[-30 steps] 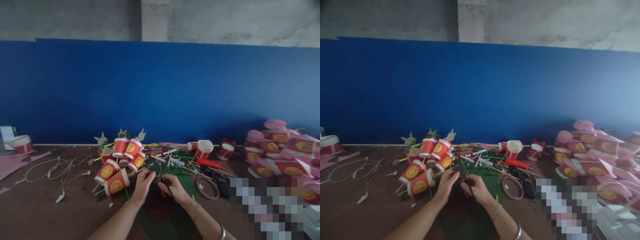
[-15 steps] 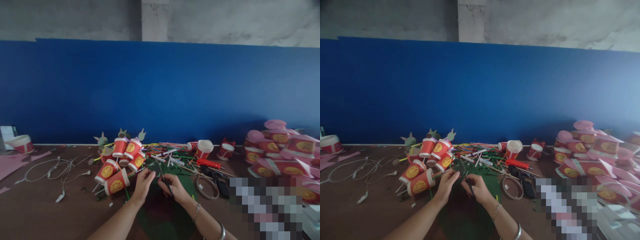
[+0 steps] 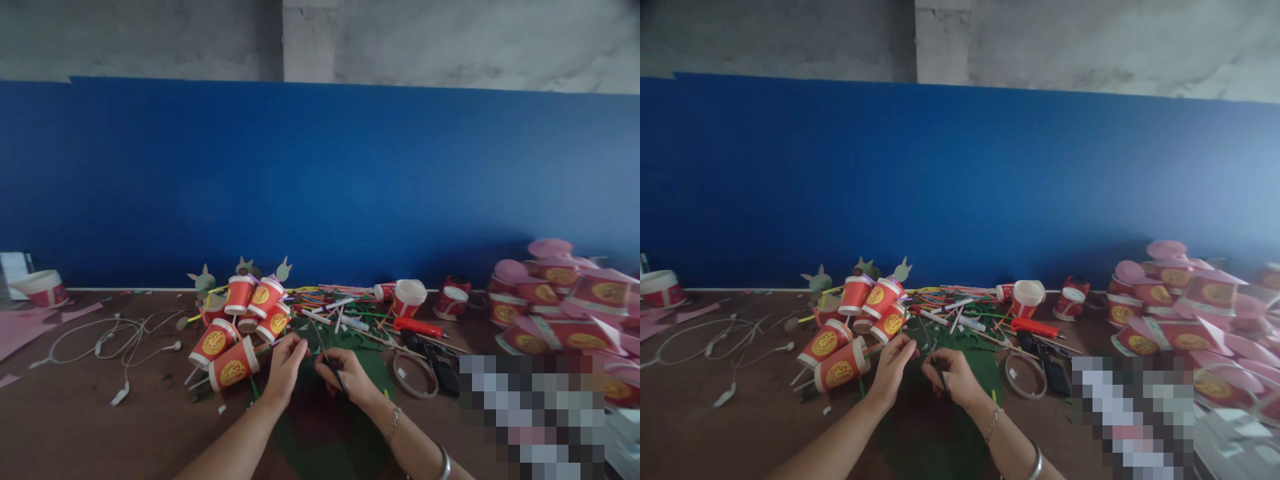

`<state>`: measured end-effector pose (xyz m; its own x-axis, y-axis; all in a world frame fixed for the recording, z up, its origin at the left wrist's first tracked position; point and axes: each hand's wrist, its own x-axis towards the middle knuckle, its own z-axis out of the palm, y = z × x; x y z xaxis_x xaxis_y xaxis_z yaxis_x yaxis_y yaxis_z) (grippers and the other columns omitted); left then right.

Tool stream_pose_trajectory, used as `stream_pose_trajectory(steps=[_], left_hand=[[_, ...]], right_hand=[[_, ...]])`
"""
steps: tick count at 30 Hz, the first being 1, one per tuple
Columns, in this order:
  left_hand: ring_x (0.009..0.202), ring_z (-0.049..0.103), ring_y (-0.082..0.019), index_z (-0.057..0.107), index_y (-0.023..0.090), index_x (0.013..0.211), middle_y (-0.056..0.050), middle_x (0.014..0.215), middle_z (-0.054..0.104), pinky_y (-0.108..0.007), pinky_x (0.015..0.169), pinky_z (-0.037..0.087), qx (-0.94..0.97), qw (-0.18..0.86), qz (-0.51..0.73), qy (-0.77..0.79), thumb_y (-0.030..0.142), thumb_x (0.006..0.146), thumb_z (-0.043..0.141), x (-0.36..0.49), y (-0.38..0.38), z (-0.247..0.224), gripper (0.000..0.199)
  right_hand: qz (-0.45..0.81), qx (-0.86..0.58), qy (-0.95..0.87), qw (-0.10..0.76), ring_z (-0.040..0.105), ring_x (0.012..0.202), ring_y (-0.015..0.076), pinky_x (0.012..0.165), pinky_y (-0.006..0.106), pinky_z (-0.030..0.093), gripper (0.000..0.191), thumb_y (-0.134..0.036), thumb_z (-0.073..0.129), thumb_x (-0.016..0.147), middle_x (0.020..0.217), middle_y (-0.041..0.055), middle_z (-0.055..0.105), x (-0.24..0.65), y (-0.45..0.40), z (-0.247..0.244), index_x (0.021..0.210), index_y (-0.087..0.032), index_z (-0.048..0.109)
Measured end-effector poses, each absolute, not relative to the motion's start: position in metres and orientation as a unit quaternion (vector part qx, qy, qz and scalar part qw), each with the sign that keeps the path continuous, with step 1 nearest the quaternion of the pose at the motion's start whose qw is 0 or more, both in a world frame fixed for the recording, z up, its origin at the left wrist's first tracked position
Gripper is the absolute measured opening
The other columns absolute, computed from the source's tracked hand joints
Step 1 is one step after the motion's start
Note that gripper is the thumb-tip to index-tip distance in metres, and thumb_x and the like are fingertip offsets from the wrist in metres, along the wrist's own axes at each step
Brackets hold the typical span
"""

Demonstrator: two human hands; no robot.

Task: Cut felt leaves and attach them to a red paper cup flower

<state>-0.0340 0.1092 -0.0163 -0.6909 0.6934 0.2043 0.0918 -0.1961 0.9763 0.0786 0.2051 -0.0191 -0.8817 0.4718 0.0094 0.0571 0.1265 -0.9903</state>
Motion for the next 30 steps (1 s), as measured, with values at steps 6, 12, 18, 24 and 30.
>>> stream_pose_trajectory(steps=[6, 12, 18, 24, 30], left_hand=[[0.058, 0.047, -0.013, 0.052, 0.017, 0.059, 0.003, 0.057, 0.051, -0.022, 0.058, 0.035, 0.354, 0.214, 0.686, 0.599, 0.036, 0.075, 0.058, -0.0332, 0.1091, -0.0170, 0.026], [0.057, 0.045, -0.012, 0.050, 0.017, 0.060, 0.003, 0.056, 0.049, -0.022, 0.056, 0.034, 0.345, 0.205, 0.689, 0.603, 0.037, 0.077, 0.056, -0.0341, 0.1095, -0.0183, 0.027], [0.058, 0.047, -0.012, 0.051, 0.017, 0.063, 0.003, 0.057, 0.051, -0.022, 0.057, 0.035, 0.340, 0.198, 0.700, 0.596, 0.038, 0.078, 0.055, -0.0355, 0.1102, -0.0217, 0.026], [0.059, 0.047, -0.013, 0.053, 0.016, 0.067, 0.002, 0.058, 0.051, -0.023, 0.057, 0.036, 0.340, 0.178, 0.703, 0.599, 0.038, 0.080, 0.053, -0.0384, 0.1114, -0.0253, 0.024], [0.058, 0.044, -0.012, 0.052, 0.017, 0.066, 0.003, 0.058, 0.049, -0.022, 0.057, 0.034, 0.352, 0.181, 0.690, 0.606, 0.038, 0.082, 0.050, -0.0359, 0.1098, -0.0206, 0.027]], right_hand=[[0.637, -0.177, -0.730, 0.171, 0.045, 0.039, 0.0068, 0.038, 0.017, 0.038, 0.036, -0.048, 0.065, 0.067, 0.047, -0.0063, 0.049, 0.0781, 0.2069, -0.0233, 0.078, -0.015, 0.057], [0.631, -0.195, -0.734, 0.162, 0.039, 0.035, 0.0053, 0.035, 0.016, 0.032, 0.031, -0.043, 0.067, 0.066, 0.042, -0.0073, 0.046, 0.0788, 0.2054, -0.0171, 0.071, -0.014, 0.057], [0.636, -0.194, -0.730, 0.158, 0.038, 0.033, 0.0052, 0.034, 0.017, 0.030, 0.031, -0.043, 0.065, 0.067, 0.041, -0.0074, 0.044, 0.0788, 0.2047, -0.0149, 0.070, -0.014, 0.057], [0.634, -0.197, -0.733, 0.147, 0.038, 0.033, 0.0049, 0.034, 0.016, 0.031, 0.032, -0.044, 0.064, 0.068, 0.040, -0.0076, 0.044, 0.0785, 0.2052, -0.0148, 0.069, -0.014, 0.056], [0.634, -0.200, -0.732, 0.148, 0.039, 0.032, 0.0049, 0.033, 0.016, 0.032, 0.032, -0.045, 0.065, 0.066, 0.040, -0.0075, 0.046, 0.0790, 0.2050, -0.0162, 0.069, -0.014, 0.055]])
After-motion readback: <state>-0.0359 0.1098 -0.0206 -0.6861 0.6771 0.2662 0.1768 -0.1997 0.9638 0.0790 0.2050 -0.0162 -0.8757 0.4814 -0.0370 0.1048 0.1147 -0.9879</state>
